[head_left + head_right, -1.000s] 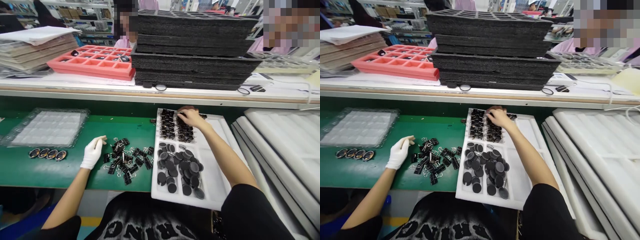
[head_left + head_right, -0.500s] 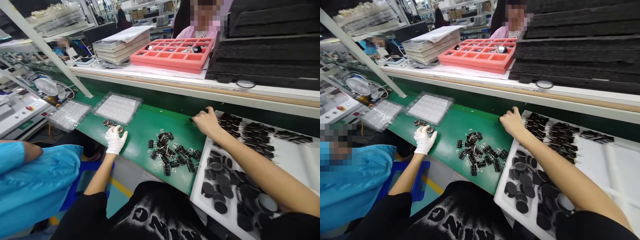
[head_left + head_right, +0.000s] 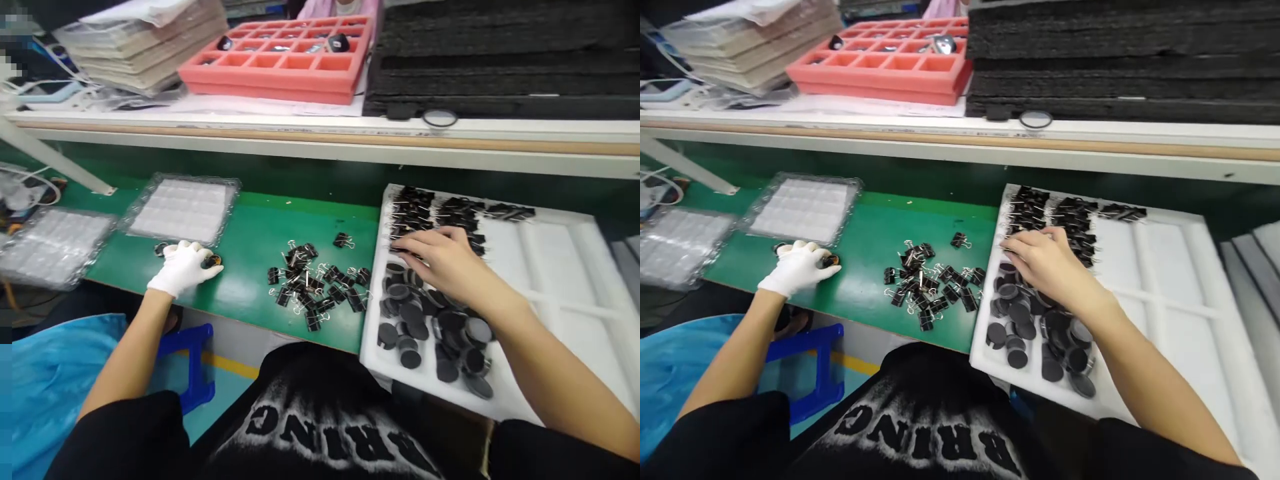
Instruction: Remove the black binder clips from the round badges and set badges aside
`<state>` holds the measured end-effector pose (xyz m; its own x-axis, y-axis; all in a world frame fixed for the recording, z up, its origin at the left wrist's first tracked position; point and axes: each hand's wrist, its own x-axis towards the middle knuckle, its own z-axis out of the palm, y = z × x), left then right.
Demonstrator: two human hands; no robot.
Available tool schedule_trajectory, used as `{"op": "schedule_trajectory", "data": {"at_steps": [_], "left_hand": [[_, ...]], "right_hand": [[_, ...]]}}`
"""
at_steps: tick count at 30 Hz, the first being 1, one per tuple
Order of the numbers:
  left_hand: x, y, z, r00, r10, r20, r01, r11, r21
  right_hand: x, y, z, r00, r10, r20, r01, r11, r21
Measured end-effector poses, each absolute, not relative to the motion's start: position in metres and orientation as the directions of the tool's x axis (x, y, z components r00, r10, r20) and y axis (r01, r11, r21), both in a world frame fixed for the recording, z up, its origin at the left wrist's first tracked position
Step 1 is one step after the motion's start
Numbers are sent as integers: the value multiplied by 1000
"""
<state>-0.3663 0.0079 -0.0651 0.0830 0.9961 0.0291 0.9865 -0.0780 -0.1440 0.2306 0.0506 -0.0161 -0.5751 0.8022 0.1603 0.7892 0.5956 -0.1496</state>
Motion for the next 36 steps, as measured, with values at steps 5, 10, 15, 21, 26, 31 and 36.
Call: {"op": "schedule_trajectory", "data": {"at_steps": [5,10,15,21,26,31,36], "left_hand": [[-294,50,-74,250,968,-11,966,-251,-56],[-207,123,-75,284,954,-93,948,-265,179],[-157,164,-89,419,908,15,883,-411,225],[-150,162,-99,447,887,114,852,-461,249],[-151,158,-96,448,890,91,861,-456,226],[-151,158,-97,441,895,69,864,-444,238],[-153,157,-98,449,888,95,844,-457,281]], "right_hand": [[248,11,-24,-488,872,38,866,489,-104],[223,31,-37,-480,870,-115,877,475,-64],[211,42,-14,-486,863,-139,874,484,-45],[144,93,-6,-442,895,52,781,413,-469],[63,167,-37,-414,895,-168,735,220,-642],[34,190,-55,-438,868,-233,807,265,-528],[42,177,-44,-342,913,-221,904,255,-342]]}}
